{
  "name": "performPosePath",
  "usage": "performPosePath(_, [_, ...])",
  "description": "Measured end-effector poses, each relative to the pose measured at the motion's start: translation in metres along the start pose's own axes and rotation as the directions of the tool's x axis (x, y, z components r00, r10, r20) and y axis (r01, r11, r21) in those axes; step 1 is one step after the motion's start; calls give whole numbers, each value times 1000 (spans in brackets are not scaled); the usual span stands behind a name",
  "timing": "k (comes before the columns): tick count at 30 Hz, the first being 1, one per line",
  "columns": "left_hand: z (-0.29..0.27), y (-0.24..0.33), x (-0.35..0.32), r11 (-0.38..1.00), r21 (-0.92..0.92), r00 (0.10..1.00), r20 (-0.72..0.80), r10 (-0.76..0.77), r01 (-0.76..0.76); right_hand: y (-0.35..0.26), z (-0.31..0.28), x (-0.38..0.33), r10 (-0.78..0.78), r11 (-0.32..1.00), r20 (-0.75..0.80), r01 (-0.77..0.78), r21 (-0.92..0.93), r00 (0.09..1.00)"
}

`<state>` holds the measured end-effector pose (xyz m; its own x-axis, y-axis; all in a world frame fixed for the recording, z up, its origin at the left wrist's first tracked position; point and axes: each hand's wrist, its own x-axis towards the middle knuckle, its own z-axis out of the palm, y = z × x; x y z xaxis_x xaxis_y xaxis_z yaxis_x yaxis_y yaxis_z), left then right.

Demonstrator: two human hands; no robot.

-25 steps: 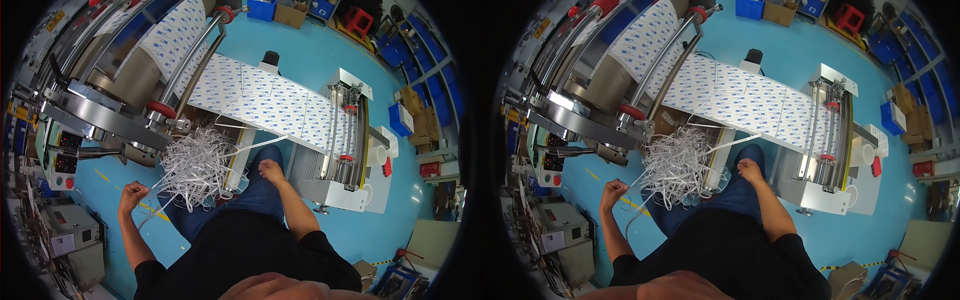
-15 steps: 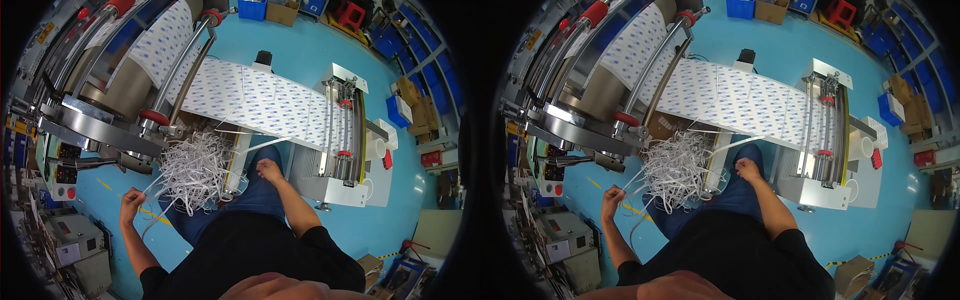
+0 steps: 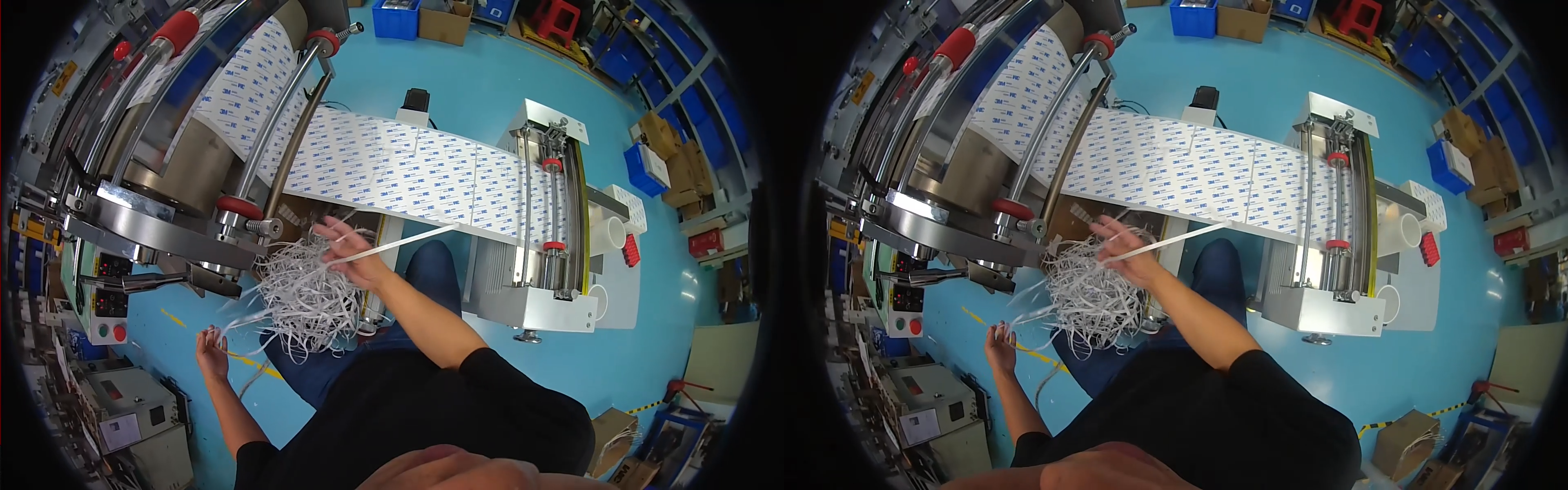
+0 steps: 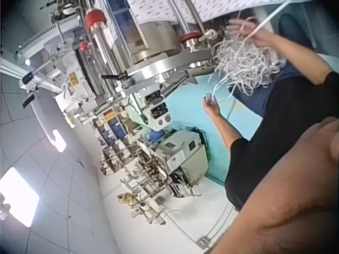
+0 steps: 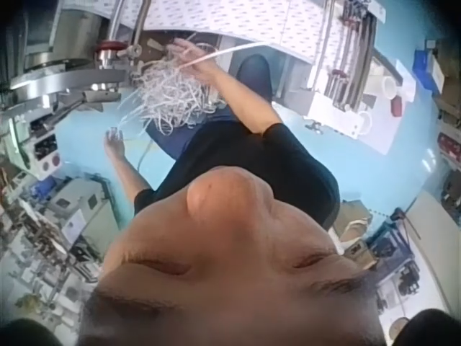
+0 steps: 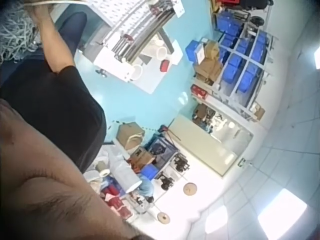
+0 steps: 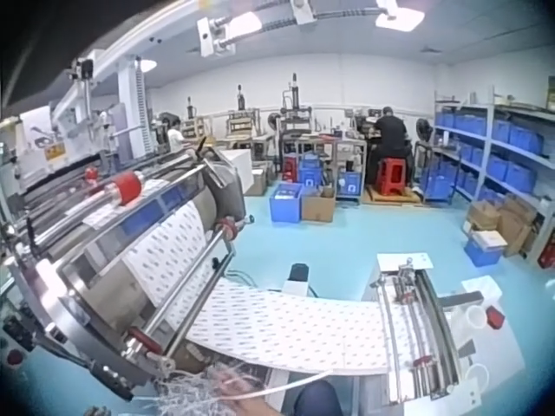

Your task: Peeling and collecting waste material from a roll of adhesive strips on a processing machine.

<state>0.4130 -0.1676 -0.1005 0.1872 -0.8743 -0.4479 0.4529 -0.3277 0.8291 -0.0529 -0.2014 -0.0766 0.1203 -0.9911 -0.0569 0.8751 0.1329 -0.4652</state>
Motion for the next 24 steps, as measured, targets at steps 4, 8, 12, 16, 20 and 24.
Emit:
performPosePath(4, [-6,1,9,985,141,964,-260,-59,98,6,1,10,108,990,50,-103,-92,993])
performPosePath(8, [-19,-6,21,934,356,889,-437,137,31,-3,-8,-3,-13,992,-62,5,-123,998])
performPosePath(12, [42,-8,21,432,858,840,-1,542,-278,-17,-20,-13,-57,985,-60,47,-163,997])
performPosePath(16, [238,-24,-78,227,705,725,561,400,-672,-16,-6,-16,-34,960,-11,29,-278,999])
performPosePath(20, [368,-55,-105,100,488,486,784,387,-867,-7,-14,-17,-10,980,-16,6,-197,1000])
performPosePath(24, [396,-76,-70,-24,568,528,779,337,-823,8,-17,-28,15,954,-47,-29,-300,999])
